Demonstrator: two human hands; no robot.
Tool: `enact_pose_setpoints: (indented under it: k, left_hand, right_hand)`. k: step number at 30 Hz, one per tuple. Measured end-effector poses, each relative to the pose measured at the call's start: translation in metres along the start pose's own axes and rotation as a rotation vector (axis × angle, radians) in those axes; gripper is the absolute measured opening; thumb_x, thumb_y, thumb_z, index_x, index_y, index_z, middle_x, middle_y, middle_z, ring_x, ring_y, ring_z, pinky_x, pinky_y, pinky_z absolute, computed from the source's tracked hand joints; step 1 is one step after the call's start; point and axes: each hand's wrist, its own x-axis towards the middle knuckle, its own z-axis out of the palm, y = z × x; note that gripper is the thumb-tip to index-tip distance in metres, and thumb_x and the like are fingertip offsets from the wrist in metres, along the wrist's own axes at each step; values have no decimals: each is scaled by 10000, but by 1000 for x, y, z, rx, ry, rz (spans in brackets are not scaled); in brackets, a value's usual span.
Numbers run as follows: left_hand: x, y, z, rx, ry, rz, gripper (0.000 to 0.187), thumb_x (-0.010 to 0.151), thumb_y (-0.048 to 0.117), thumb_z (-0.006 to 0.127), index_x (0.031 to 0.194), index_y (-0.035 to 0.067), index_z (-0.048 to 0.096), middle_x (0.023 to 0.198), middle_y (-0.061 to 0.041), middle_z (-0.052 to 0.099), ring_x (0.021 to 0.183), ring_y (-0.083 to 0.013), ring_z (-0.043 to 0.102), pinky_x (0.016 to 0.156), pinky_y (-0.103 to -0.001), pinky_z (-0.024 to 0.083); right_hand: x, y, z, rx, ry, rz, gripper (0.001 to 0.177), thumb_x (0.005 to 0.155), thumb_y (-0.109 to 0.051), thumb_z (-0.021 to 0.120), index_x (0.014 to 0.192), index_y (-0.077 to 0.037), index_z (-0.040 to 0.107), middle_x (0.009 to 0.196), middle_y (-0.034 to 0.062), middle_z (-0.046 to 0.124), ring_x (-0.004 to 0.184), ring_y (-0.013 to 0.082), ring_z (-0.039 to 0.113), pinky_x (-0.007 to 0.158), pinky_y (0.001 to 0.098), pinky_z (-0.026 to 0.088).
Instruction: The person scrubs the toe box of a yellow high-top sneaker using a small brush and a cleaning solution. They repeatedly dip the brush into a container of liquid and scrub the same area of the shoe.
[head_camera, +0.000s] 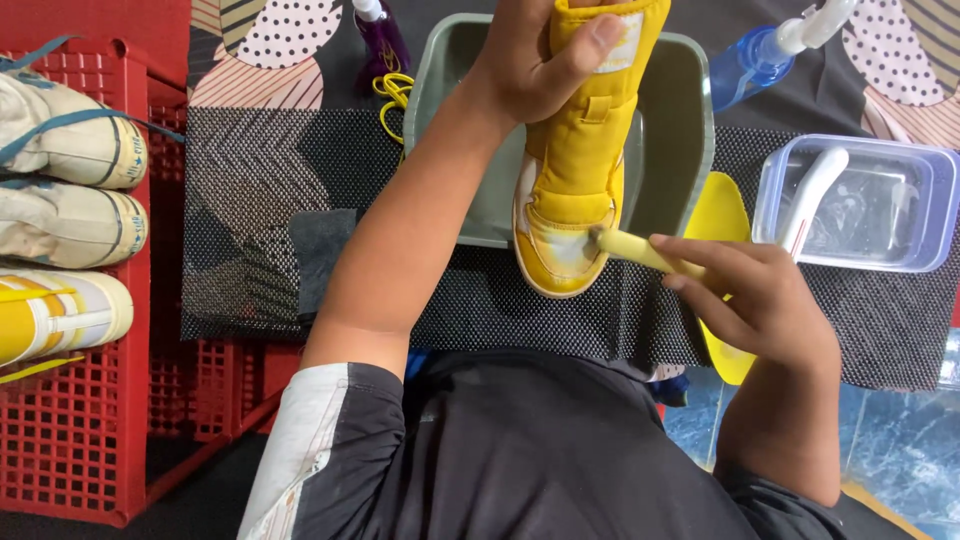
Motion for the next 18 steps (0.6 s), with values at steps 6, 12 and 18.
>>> enact_pose_setpoints:
  k: [6,12,18]
  left_hand:
    - [5,12,-1,20,-32,16,256,1071,285,605,1088,34,652,939,-71,693,811,-160,680,737,-305,548]
    - [22,31,-5,102,-57,138,334,1028,321,587,917,9,634,915,-112,644,799,-214,646,713,-330,503]
    - [22,31,-4,79,-60,122,368,1036,334,576,911,-6,635,923,-124,642,852,-235,643,721,-331,505]
  right_hand:
    - [-11,8,2,147,-145,-90,404,878,-99,716,1272,-22,672,801,68,761,598,128,717,548,291,520]
    - [-9,3,5,146,-73,-65,378,883,-85,709,1252,-22,660,789,69,744,516,98,636,494,280,474]
    - [-18,13,12,-31,36,366,412,905,-87,727,1314,-66,681,531,96,612,427,168,549,465,333,404]
